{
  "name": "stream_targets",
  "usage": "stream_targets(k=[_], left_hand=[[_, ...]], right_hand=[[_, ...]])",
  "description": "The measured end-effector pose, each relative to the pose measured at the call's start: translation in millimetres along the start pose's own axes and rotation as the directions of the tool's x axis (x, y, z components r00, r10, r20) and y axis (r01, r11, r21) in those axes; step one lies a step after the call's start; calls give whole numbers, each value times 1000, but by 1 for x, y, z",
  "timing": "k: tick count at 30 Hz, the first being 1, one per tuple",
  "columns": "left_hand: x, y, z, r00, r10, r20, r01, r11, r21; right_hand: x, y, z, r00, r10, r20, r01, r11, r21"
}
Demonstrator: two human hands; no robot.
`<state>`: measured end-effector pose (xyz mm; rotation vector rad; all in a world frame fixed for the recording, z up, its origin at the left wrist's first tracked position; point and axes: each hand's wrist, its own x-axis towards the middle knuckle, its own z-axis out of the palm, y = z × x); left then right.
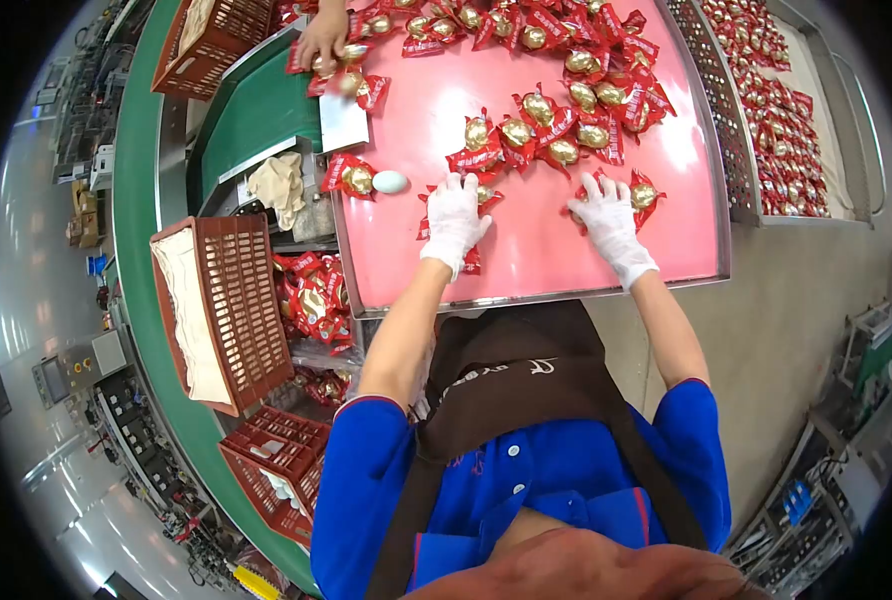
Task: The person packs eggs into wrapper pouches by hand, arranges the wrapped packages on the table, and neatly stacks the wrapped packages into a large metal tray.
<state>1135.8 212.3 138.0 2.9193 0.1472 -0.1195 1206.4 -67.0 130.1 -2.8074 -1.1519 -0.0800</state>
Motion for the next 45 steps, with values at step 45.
stream_targets(k=[45], left_hand=[[-105,118,42,940,-115,-321,12,952,-305]], right_hand=[[-36,152,5,962,267,54,-262,848,462]])
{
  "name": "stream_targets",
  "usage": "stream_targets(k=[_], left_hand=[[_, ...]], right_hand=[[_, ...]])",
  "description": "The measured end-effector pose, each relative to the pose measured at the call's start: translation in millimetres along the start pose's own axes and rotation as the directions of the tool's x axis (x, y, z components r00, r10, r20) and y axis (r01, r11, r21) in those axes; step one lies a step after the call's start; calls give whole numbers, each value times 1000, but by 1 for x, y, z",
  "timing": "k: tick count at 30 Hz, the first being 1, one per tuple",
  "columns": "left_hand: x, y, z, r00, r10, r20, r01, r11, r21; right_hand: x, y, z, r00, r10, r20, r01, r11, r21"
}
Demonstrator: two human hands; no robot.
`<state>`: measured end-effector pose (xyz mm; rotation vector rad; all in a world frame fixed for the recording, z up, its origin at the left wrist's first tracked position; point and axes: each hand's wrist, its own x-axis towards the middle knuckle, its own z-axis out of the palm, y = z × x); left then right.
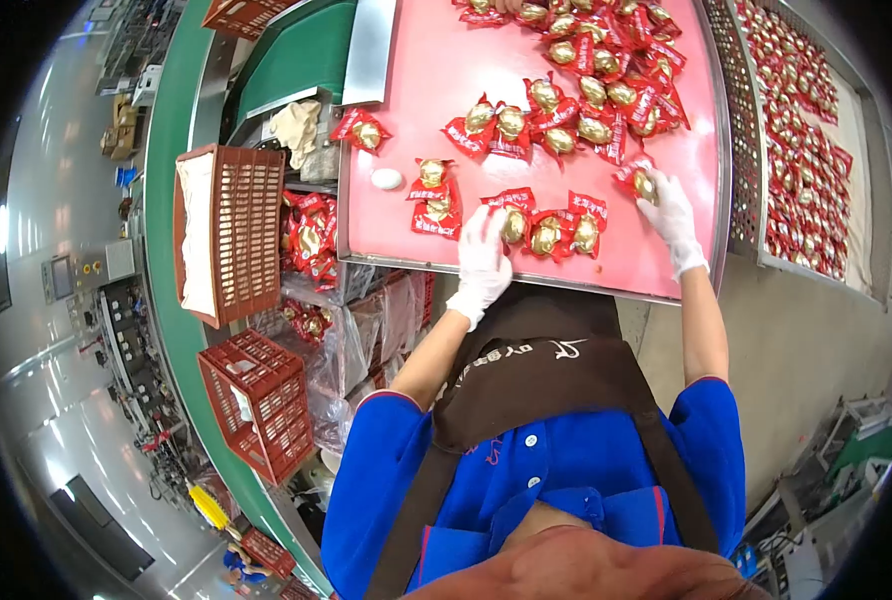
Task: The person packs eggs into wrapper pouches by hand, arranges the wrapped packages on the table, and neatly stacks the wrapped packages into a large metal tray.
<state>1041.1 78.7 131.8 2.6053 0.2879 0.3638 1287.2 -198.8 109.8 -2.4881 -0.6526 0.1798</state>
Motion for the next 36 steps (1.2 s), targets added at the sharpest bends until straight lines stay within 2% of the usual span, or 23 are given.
stream_targets(k=[2,4,6,7,8,10,11,12,14,15,17,18,19,22,23,25,26,28,29,30,34,35,36], left_hand=[[13,-26,-10,978,-172,-116,165,984,-67],[32,-41,-23,899,-421,-122,431,900,69],[46,-69,-18,835,-540,-102,550,823,144],[55,-78,-20,785,-613,-96,620,780,85],[54,-110,-7,791,-602,-108,611,777,148],[71,-115,-23,800,-592,100,552,791,264],[74,-121,-25,825,-531,193,430,812,395],[71,-122,-24,853,-487,187,403,843,357],[63,-105,-40,901,-399,171,342,895,288],[55,-85,-45,972,-233,-12,233,966,110],[46,-55,-46,995,-18,-100,19,1000,2],[41,-44,-42,999,-4,40,7,997,-81],[30,-33,-20,994,77,-74,-77,997,1],[7,-44,29,971,230,71,-233,972,31],[9,-38,24,977,192,93,-196,980,39],[12,-25,14,983,109,146,-119,991,58],[11,-22,9,970,93,225,-114,990,81],[9,-5,-3,947,22,322,-65,990,123],[6,3,-5,939,7,343,-48,993,111],[8,11,-5,933,-6,359,-33,994,101],[9,23,8,914,-64,400,-14,982,190],[8,24,13,925,-58,374,-19,980,199],[7,25,17,937,-52,344,-18,980,199]], right_hand=[[-17,5,8,991,133,-17,-127,974,188],[-45,-11,17,978,208,-11,-178,859,480],[-64,-33,36,977,186,-105,-152,952,266],[-58,-45,32,977,154,-145,-123,972,202],[-51,-58,25,977,120,-177,-96,986,137],[-46,-57,22,982,86,-170,-78,996,53],[-36,-47,23,987,76,-143,-72,997,32],[-28,-36,23,992,65,-113,-64,998,12],[-30,-28,20,977,211,-23,-207,972,110],[-35,-32,17,968,249,-12,-246,961,129],[-52,-45,19,972,236,-18,-229,955,188],[-62,-55,30,981,188,-52,-172,959,223],[-66,-82,24,975,223,-11,-215,948,235],[-47,-89,15,975,214,57,-220,968,124],[-33,-82,16,977,197,76,-202,977,65],[14,-62,33,997,11,-80,-13,999,-30],[39,-81,27,977,-47,-208,70,992,104],[85,-74,53,969,-107,-222,106,994,-19],[98,-87,51,995,0,-96,-3,999,-33],[108,-88,52,1000,1,6,-1,995,-98],[105,-61,18,987,-128,103,101,967,233],[87,-50,6,975,-216,-45,218,912,347],[69,-43,-11,972,-232,-33,228,901,368]])
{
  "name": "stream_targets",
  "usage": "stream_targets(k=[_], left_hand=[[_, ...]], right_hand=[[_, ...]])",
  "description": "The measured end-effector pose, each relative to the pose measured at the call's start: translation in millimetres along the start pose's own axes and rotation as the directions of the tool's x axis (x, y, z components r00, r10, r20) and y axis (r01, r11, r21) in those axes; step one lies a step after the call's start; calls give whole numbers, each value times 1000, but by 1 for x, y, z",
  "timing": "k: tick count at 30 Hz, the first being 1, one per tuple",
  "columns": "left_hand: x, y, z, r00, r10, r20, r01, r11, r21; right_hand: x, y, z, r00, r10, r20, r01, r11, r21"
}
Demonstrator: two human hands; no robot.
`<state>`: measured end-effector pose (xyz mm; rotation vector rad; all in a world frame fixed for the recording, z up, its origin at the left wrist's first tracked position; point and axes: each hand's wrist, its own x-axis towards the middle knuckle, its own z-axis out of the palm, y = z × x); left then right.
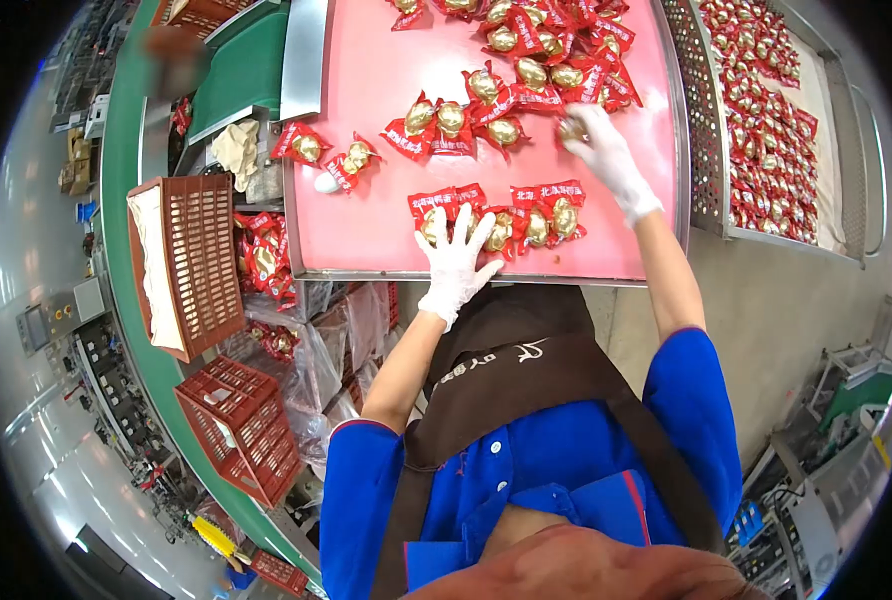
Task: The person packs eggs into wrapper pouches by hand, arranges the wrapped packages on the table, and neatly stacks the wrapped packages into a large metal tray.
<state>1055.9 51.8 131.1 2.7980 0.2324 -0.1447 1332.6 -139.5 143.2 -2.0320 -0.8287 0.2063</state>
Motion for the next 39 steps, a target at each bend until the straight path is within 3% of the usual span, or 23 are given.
stream_targets(k=[1,3,5,6,8,9,12,13,20,24,25,26,28,32,33,36,39], left_hand=[[-1,2,3,999,-3,-33,3,1000,1],[0,10,-2,999,-37,-22,37,999,16],[0,15,0,998,-67,-11,67,996,59],[7,18,3,998,-62,-13,63,995,78],[10,20,2,997,-39,-68,47,992,116],[8,18,6,996,-27,-80,38,989,141],[10,17,7,998,-5,-66,18,979,201],[11,14,8,999,-5,-47,13,983,184],[10,-7,21,987,77,-142,-45,976,214],[19,-17,4,988,151,34,-155,960,235],[25,-20,4,978,211,-2,-202,937,285],[26,-21,4,984,173,51,-180,941,286],[26,-21,1,985,148,85,-167,946,277],[33,-16,-11,998,61,-10,-60,997,53],[39,-6,-21,995,76,-64,-72,995,64],[78,52,-60,955,191,-227,-162,977,140],[138,160,-83,850,357,-388,-285,930,231]], right_hand=[[-21,-5,-17,1000,-12,18,12,1000,25],[-74,1,-32,968,-217,127,250,893,-375],[-119,3,-19,909,-170,379,348,812,-469],[-131,-9,-11,892,-71,447,278,866,-417],[-144,-19,7,973,-130,193,176,953,-245],[-142,-35,12,978,-10,210,59,972,-229],[-129,-61,45,926,231,300,-4,799,-602],[-123,-57,63,913,285,293,-33,766,-643],[-134,-68,89,893,354,277,-18,644,-765],[-130,-77,94,896,361,257,-38,640,-767],[-127,-79,91,888,368,276,-28,642,-766],[-121,-82,86,880,377,289,-44,671,-741],[-115,-80,86,890,357,284,-29,665,-746],[-98,-91,46,898,282,339,-63,842,-536],[-92,-104,26,892,304,335,-60,814,-578],[-84,-91,-35,974,166,151,-36,782,-623],[-92,-53,-136,1000,14,-22,-25,732,-681]])
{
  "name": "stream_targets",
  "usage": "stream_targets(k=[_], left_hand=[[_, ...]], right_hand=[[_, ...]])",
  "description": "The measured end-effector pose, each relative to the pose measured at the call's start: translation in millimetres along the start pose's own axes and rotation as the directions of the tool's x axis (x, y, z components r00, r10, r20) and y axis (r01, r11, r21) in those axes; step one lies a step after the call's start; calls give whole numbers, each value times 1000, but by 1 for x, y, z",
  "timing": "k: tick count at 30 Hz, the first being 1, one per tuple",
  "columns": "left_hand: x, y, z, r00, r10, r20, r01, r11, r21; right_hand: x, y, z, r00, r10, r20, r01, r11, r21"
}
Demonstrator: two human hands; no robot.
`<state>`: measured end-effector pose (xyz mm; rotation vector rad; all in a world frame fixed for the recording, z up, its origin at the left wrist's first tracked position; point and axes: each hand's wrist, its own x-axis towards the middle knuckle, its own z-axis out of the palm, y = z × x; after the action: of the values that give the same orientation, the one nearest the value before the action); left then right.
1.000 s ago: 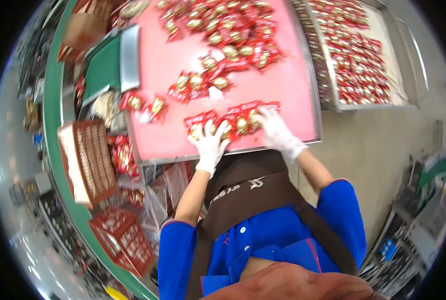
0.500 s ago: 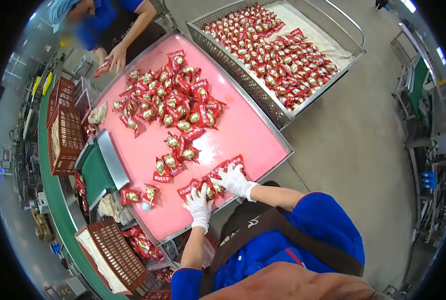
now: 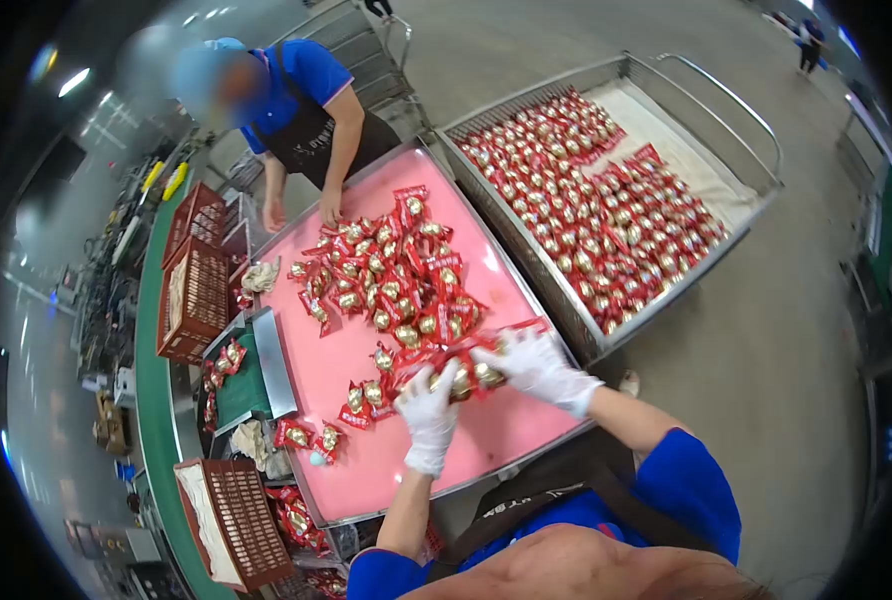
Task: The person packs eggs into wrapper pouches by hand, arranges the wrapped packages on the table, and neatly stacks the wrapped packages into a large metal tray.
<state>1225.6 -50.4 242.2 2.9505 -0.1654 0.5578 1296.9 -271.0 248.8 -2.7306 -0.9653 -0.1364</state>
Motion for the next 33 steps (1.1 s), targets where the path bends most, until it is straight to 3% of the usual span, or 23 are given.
stream_targets(k=[1,3,5,10,12,13,15,18,19,23,24,25,28,31,33], left_hand=[[35,35,4,997,54,-50,-53,998,16],[101,103,40,992,108,-63,-111,993,-50],[172,178,83,983,177,-45,-182,971,-152],[366,361,239,971,239,7,-231,946,-228],[430,412,296,972,214,97,-181,946,-270],[453,426,323,968,243,70,-215,937,-274],[491,444,365,957,214,196,-155,948,-277],[520,444,421,947,167,275,-107,969,-221],[525,441,432,940,134,315,-72,977,-201],[528,412,477,934,40,355,-6,995,-96],[530,407,484,922,-21,386,62,993,-95],[532,405,482,897,-84,433,129,989,-74],[546,390,484,817,-81,571,186,974,-128],[558,381,475,716,-64,695,117,993,-28],[558,374,477,688,-43,725,132,989,-67]], right_hand=[[-6,39,-20,998,17,-56,-20,998,-61],[-17,133,-50,973,16,-232,-14,1000,10],[-29,249,-61,982,42,-184,-69,987,-142],[-20,541,-97,981,111,-160,-144,966,-214],[-8,632,-96,984,164,-71,-176,958,-228],[2,667,-93,983,183,-23,-183,955,-231],[22,734,-63,982,175,75,-157,967,-201],[55,788,-21,979,135,152,-108,979,-172],[69,795,-11,962,161,220,-138,984,-116],[109,807,40,966,97,241,-91,995,-37],[119,808,50,945,139,296,-149,989,11],[125,804,50,916,181,357,-206,978,33],[138,807,61,903,135,408,-152,988,10],[147,809,60,879,41,475,-50,999,5],[154,804,56,845,24,533,-6,999,-35]])
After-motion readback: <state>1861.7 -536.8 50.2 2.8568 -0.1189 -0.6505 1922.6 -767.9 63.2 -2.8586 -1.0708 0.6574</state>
